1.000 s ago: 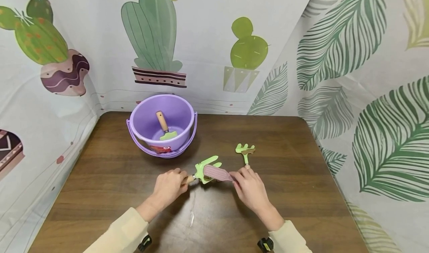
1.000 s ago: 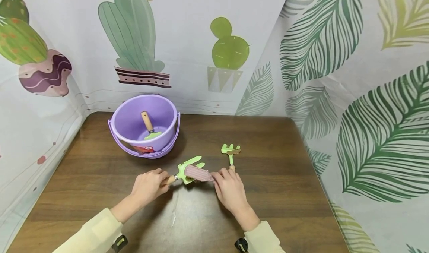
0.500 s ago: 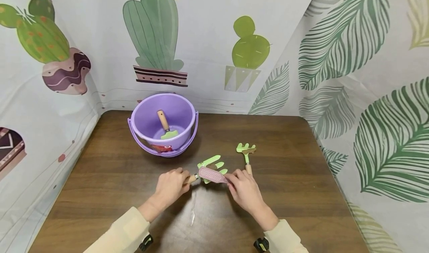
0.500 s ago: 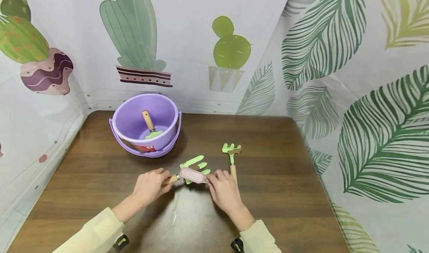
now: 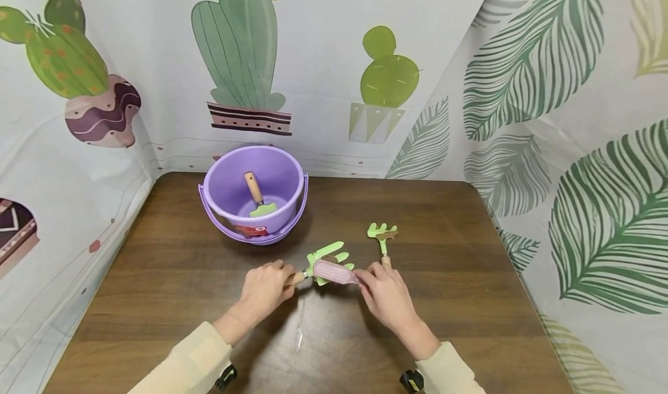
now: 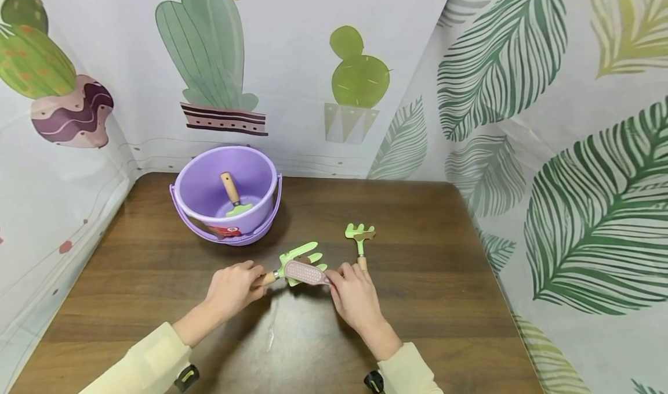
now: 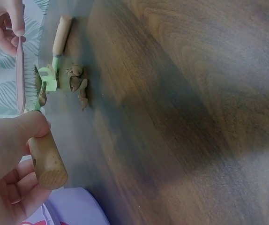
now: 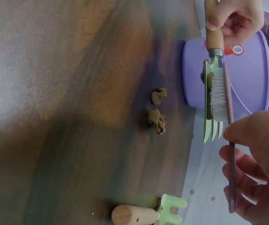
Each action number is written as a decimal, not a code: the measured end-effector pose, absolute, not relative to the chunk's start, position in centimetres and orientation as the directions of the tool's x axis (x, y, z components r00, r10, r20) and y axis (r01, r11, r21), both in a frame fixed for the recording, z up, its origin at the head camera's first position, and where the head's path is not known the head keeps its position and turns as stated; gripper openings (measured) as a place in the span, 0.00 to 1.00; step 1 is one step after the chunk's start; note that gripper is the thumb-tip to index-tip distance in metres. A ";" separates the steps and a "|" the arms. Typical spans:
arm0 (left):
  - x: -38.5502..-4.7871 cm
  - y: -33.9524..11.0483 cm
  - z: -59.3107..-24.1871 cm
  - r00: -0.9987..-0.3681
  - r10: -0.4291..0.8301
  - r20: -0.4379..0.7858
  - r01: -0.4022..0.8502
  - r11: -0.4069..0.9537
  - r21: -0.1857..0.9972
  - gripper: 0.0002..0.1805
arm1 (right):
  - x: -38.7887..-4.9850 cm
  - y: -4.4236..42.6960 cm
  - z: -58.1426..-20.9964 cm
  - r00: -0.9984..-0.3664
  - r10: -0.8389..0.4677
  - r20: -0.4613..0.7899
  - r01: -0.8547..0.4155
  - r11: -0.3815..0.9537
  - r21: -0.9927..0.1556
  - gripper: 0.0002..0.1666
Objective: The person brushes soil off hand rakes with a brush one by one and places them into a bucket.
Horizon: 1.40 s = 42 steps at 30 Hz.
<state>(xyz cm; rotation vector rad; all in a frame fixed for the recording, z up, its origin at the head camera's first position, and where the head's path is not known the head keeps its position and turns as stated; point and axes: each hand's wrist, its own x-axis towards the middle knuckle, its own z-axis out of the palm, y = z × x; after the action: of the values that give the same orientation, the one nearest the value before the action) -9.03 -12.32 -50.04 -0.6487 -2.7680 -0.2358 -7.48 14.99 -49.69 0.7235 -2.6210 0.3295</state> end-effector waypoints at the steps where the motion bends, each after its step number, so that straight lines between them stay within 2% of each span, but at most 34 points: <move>1: -9.0 -12.3 -50.0 -0.857 0.408 0.314 0.455 0.886 0.093 0.12 | -7.5 15.1 -49.6 -0.783 -0.437 0.442 -0.532 0.839 -0.114 0.15; 18: -9.2 -13.3 -49.6 -0.869 0.391 0.303 0.440 0.891 0.111 0.13 | -7.8 17.4 -49.5 -0.790 -0.387 0.476 -0.505 0.851 -0.146 0.16; 28: -9.1 -12.8 -49.6 -0.868 0.394 0.302 0.442 0.890 0.111 0.13 | -8.1 15.7 -49.1 -0.773 -0.395 0.497 -0.529 0.834 -0.159 0.15; 36: -9.0 -12.2 -49.6 -0.858 0.410 0.309 0.462 0.879 0.118 0.12 | -8.4 13.8 -49.1 -0.745 -0.451 0.492 -0.571 0.812 -0.120 0.15; 42: -8.9 -12.3 -49.8 -0.858 0.405 0.315 0.456 0.884 0.106 0.12 | -8.5 13.7 -49.1 -0.742 -0.444 0.503 -0.551 0.831 -0.080 0.15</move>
<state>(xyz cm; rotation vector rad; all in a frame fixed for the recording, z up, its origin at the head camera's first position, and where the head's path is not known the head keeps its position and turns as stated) -8.95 -12.30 -49.84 -0.6467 -2.7683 -0.2562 -8.47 13.65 -49.13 0.7351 -2.5365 0.3078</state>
